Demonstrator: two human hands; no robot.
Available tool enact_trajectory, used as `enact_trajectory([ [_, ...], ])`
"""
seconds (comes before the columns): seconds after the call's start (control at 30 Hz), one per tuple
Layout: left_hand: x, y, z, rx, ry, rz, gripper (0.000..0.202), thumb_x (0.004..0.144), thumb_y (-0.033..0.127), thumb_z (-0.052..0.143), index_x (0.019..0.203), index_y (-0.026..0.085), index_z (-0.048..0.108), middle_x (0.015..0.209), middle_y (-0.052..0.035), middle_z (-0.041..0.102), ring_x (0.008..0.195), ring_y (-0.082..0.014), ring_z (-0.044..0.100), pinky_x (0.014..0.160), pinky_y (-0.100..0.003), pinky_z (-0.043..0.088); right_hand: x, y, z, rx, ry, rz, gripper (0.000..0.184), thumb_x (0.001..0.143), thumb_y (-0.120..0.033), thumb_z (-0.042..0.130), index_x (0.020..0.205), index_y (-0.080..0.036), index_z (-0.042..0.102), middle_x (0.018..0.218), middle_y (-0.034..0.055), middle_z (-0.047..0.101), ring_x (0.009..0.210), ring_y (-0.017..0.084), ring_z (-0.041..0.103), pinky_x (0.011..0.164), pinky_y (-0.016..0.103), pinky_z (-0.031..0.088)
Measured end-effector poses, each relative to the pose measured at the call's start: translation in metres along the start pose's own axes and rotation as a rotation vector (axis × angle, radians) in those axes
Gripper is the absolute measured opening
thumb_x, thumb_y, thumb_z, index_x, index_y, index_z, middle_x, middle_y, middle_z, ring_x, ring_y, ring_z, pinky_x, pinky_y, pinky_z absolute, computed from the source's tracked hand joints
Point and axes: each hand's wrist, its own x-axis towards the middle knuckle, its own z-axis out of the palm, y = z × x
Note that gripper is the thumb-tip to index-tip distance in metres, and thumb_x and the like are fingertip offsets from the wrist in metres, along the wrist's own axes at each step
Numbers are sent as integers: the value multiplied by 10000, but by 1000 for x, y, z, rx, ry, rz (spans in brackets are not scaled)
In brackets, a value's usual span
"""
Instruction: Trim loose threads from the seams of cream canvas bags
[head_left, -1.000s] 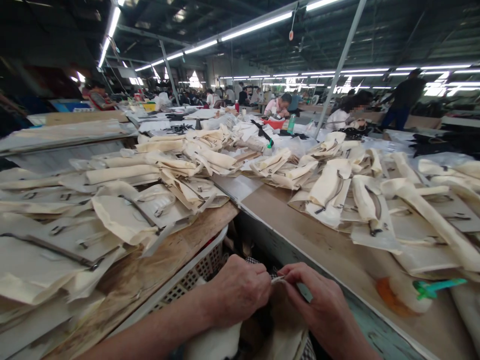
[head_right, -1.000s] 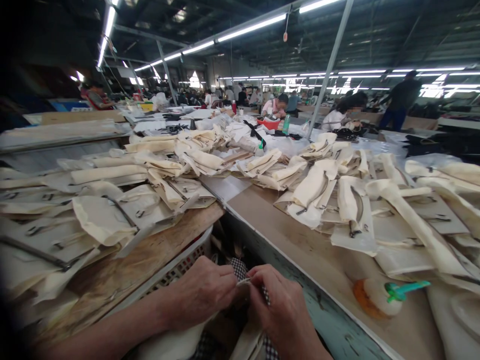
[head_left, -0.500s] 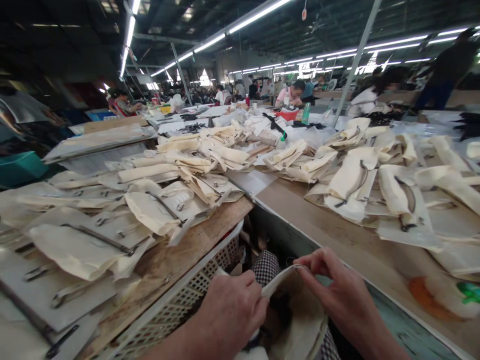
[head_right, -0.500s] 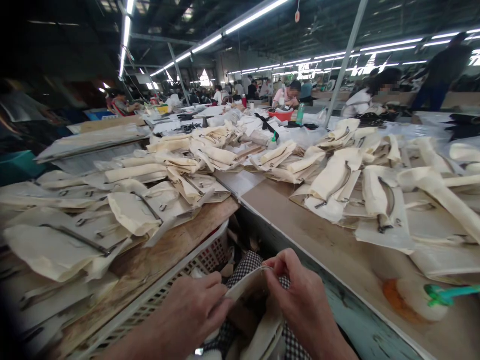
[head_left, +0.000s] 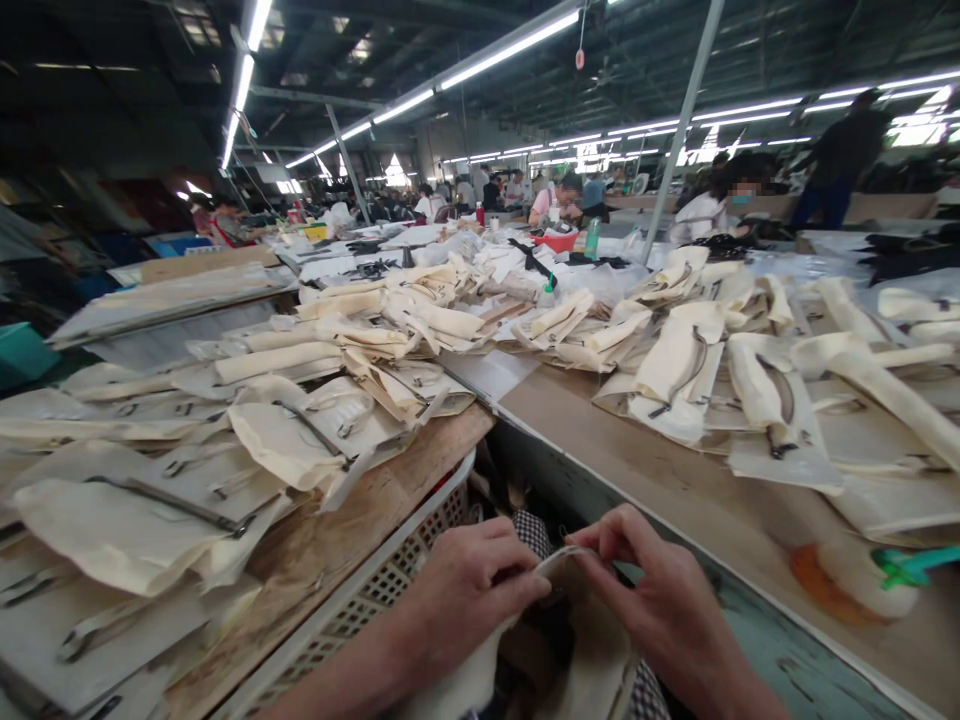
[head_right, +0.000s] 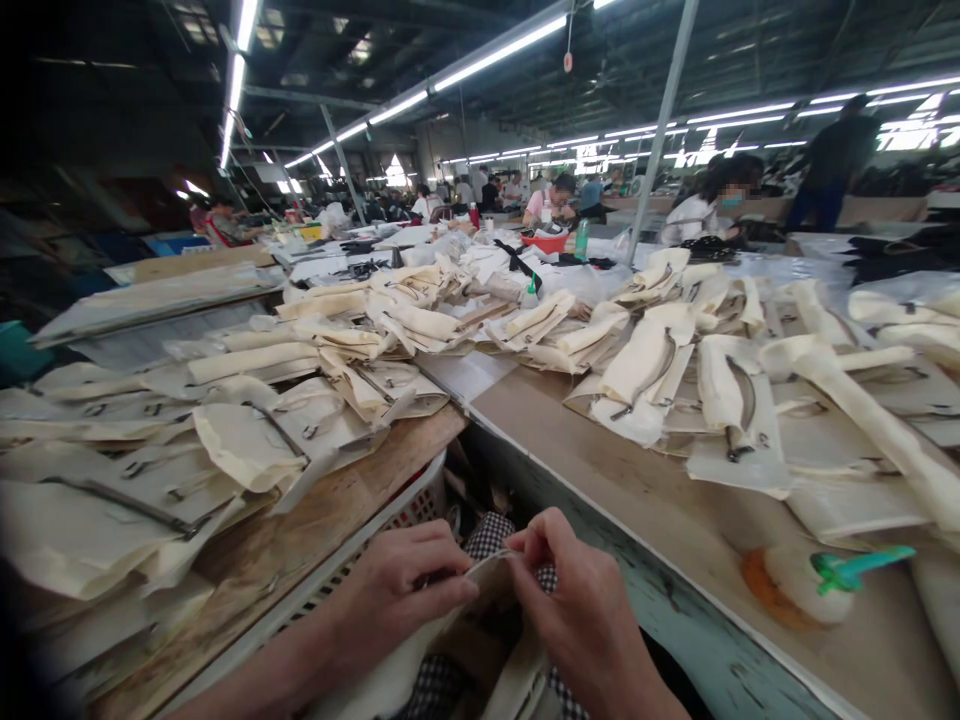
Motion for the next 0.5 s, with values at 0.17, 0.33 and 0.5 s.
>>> enact_trajectory([
  [0.17,12,1,4,-276,-27,-101,59,805,205,720,842,179,760,741,33,584,697,-102,543,648,-197,402,-3,-4,-3,-15,-16,-31,249,924,-245,547,753,-257,366,862,1,729,794,142,710,694,218,537],
  [0.33,16,5,8,-161,15,-83,102,782,136,711,682,134,697,662,40,590,648,-90,538,609,-195,373,-2,-2,-4,11,-22,-45,265,919,-236,547,738,-256,355,841,-6,724,791,140,705,690,214,532],
  [0.5,24,5,8,178,-1,79,108,823,137,629,715,138,631,715,14,620,642,-110,569,583,-210,373,4,-2,-2,15,-12,-27,286,917,-266,544,725,-260,333,806,9,728,777,160,717,680,233,542],
])
